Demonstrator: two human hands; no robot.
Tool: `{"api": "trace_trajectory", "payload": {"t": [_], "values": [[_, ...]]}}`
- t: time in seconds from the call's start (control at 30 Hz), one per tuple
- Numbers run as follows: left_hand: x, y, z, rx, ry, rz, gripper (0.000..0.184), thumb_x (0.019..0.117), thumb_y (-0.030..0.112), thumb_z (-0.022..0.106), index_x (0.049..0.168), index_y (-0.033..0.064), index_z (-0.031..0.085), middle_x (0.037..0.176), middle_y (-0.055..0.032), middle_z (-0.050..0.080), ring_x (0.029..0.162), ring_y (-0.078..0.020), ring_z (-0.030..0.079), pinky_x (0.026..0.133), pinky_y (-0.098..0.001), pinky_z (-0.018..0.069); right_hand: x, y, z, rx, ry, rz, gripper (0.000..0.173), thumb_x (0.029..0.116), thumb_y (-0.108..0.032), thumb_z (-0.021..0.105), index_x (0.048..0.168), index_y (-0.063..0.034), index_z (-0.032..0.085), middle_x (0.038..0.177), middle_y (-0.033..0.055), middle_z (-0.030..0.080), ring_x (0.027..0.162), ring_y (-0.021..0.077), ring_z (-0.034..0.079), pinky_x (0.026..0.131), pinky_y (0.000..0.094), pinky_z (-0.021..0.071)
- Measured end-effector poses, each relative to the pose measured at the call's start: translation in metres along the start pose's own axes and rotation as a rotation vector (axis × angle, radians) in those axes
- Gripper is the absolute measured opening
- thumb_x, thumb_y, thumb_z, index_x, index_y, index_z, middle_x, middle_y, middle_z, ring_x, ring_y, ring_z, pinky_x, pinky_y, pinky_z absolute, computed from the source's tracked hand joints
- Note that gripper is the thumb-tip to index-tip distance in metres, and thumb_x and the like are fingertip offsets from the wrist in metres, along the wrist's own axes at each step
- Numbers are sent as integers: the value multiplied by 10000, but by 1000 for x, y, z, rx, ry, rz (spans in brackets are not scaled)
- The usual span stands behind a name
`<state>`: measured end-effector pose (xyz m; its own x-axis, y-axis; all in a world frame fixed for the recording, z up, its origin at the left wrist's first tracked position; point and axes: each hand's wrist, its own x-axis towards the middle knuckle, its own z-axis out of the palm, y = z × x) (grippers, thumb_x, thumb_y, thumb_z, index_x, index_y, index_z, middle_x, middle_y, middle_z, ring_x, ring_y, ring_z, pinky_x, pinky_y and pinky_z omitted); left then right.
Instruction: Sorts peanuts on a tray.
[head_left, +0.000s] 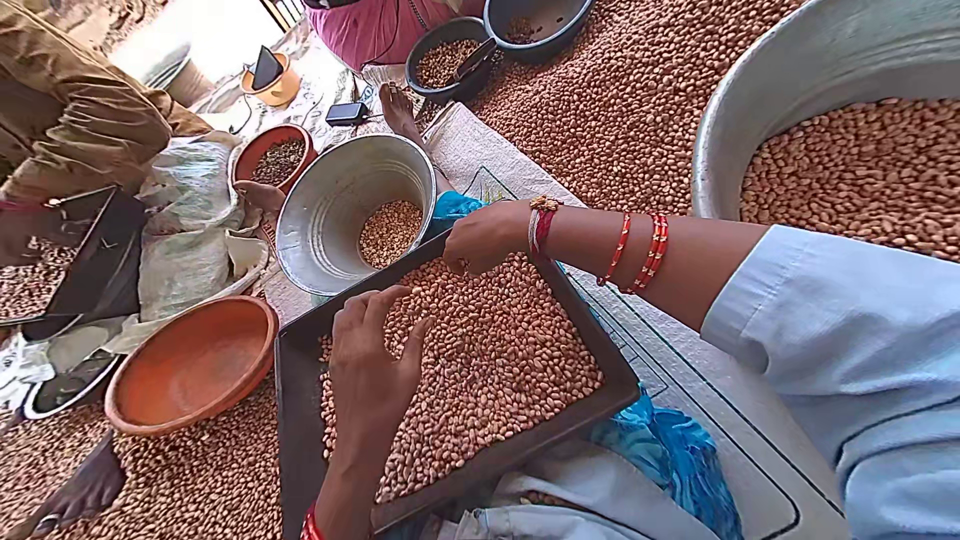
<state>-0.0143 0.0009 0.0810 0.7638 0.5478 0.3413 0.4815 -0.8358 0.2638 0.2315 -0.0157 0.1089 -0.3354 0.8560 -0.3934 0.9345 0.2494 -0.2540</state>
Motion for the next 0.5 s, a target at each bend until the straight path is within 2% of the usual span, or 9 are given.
{"api": "trace_trajectory", "payload": {"t": [0.03,0.07,0.13,0.2,0.37,0.5], "values": [[3,1,-2,1,32,10,347,902,301,691,1174,87,720,1096,-183,667,955,-338,647,794,-463,534,1,2,0,-8,8,-13,197,1004,-161,641,1174,-108,725,1047,124,706,1014,320,670,828,553,516],[2,6,1,-37,26,49,298,906,290,697,1133,103,743,1084,-167,679,960,-315,654,805,-433,542,2,3,0,-10,15,-25,189,1000,-161,644,1159,-102,729,1035,124,708,1004,319,672,827,553,515],[-7,23,19,-146,-81,156,143,914,228,692,998,156,782,1034,-101,697,968,-258,660,835,-384,548,4,4,0,-3,22,-31,202,992,-152,656,1167,-89,737,1045,135,714,1023,328,673,855,558,514],[-18,38,42,-193,-197,251,105,902,186,689,923,193,792,977,-65,694,936,-242,656,794,-364,555,4,4,-1,-9,13,-23,213,995,-153,656,1178,-80,733,1058,139,714,1040,329,671,870,557,512],[-28,53,71,-130,-338,343,71,872,190,727,909,177,787,975,-86,698,964,-310,668,782,-433,572,-1,3,-1,-39,-13,13,223,1002,-164,640,1197,-94,724,1090,133,711,1067,331,666,870,565,510],[-25,47,63,-141,-397,341,79,876,209,727,913,154,771,938,-61,697,927,-271,678,774,-400,582,-1,2,-4,-40,-30,10,228,1004,-176,644,1201,-87,717,1075,147,709,1054,340,666,869,564,507]]}}
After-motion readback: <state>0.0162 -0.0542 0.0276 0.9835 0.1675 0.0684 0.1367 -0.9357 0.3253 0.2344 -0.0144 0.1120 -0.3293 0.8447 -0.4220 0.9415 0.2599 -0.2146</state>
